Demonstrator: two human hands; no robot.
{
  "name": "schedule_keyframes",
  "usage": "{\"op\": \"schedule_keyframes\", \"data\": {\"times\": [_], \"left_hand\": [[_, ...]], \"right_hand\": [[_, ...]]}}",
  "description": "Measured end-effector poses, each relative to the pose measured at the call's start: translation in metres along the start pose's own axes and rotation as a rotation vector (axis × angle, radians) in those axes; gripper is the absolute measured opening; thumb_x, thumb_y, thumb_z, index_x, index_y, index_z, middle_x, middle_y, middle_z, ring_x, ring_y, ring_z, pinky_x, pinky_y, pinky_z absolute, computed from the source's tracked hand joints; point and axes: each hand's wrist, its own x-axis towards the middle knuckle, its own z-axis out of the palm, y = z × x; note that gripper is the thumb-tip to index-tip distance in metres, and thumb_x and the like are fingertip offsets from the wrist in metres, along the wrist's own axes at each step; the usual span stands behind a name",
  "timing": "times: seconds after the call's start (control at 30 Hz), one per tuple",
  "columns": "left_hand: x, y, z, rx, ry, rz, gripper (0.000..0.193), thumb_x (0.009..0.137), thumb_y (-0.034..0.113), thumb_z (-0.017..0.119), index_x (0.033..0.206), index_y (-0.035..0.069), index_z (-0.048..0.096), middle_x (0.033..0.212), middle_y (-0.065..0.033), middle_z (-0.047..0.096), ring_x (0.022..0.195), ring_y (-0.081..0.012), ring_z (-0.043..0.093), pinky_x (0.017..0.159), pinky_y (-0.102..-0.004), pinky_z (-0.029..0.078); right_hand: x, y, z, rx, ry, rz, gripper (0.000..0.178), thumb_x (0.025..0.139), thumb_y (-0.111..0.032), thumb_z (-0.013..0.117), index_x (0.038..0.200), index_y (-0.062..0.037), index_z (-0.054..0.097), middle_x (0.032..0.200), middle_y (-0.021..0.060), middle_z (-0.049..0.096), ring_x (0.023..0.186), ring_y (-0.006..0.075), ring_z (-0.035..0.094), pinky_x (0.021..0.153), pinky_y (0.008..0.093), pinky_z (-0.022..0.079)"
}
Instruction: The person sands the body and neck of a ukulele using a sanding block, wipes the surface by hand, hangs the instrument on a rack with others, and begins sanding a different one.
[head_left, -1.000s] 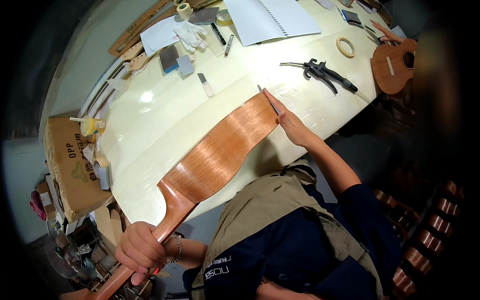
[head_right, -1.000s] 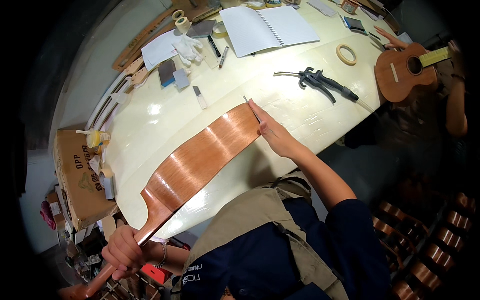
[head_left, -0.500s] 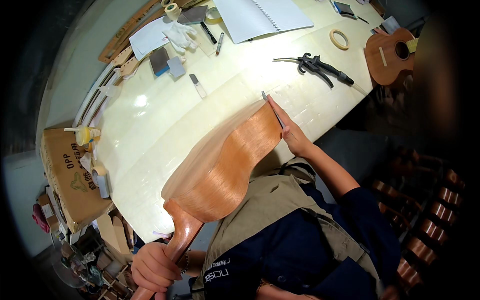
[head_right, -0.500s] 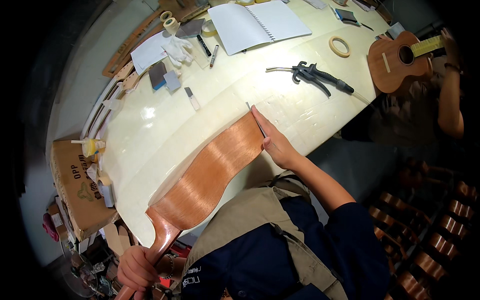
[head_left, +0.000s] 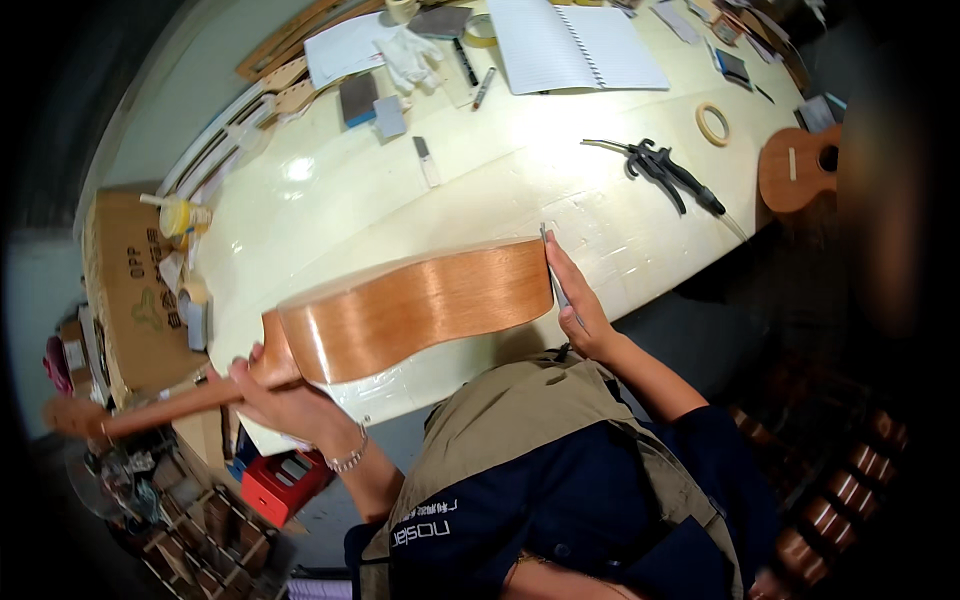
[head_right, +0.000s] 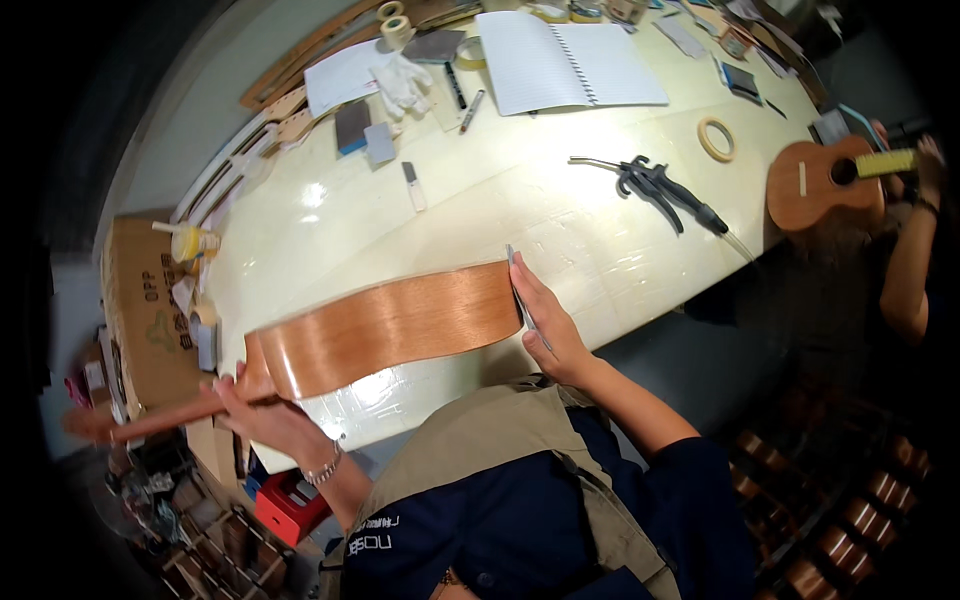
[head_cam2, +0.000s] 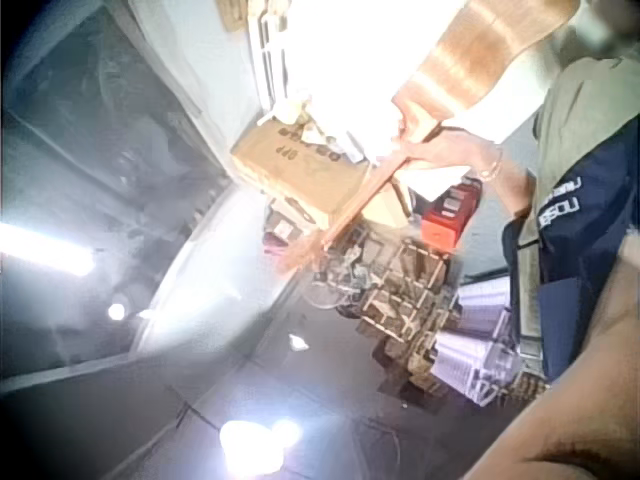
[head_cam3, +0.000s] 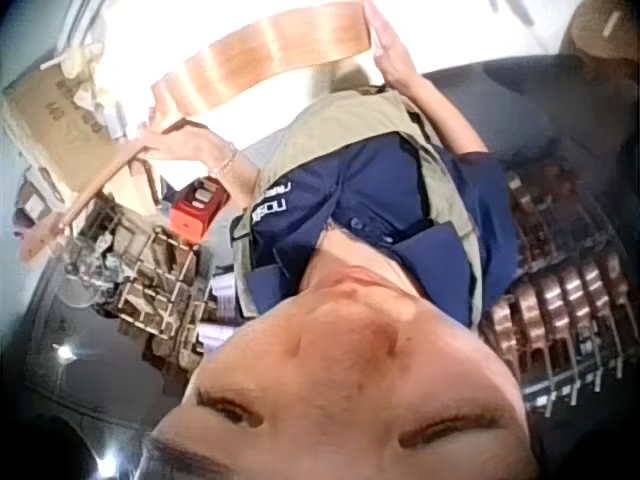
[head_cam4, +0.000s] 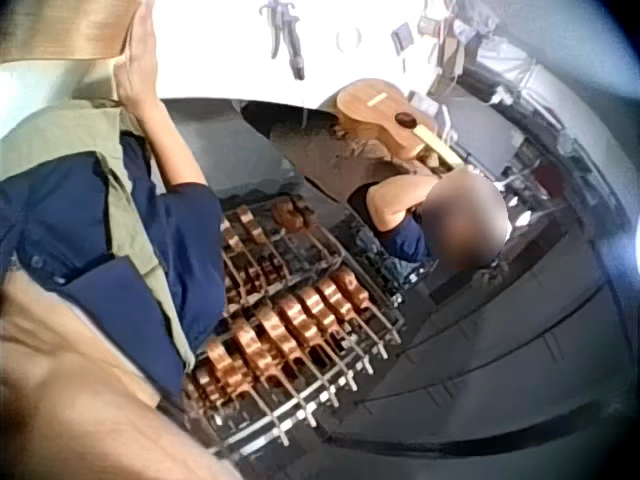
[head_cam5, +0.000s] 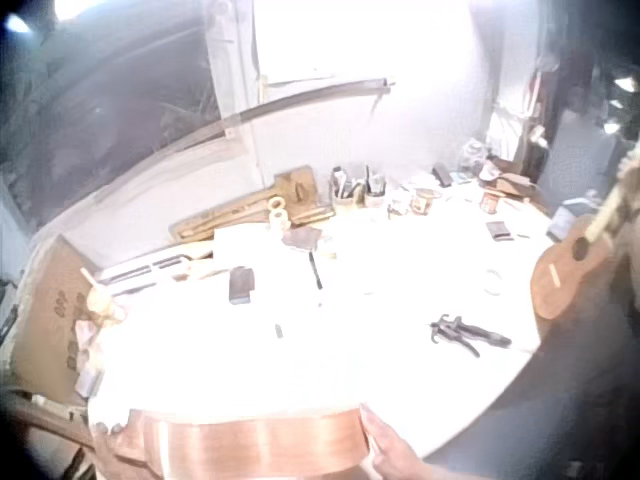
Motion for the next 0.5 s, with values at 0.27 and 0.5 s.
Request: {"op": "schedule_keyframes", "data": {"times": [0.27, 0.5], "left_hand": [[0.002, 0.009, 0.036, 0.073, -0.072, 0.062, 0.059, 0.086, 0.019, 0.053, 0.136, 0.001, 0.027, 0.082, -0.0101, 0.051, 0.081, -0.0211, 0.056, 0.083, -0.0378, 0.049], [-0.027, 0.016, 0.038, 0.086, -0.081, 0.154, 0.062, 0.084, 0.019, 0.052, 0.134, -0.005, 0.025, 0.08, -0.009, 0.05, 0.085, -0.0196, 0.056, 0.087, -0.0334, 0.046]], "right_hand": [[-0.02, 0.023, 0.024, -0.048, -0.002, 0.0, 0.083, 0.092, -0.048, 0.037, 0.142, 0.0062, -0.001, 0.148, 0.0283, 0.0, 0.138, 0.0399, 0.009, 0.111, 0.0419, 0.014], [-0.03, 0.037, 0.024, -0.028, 0.038, 0.042, 0.085, 0.091, -0.049, 0.039, 0.142, 0.0063, -0.002, 0.148, 0.0293, 0.0, 0.137, 0.0412, 0.011, 0.11, 0.0418, 0.016]]}}
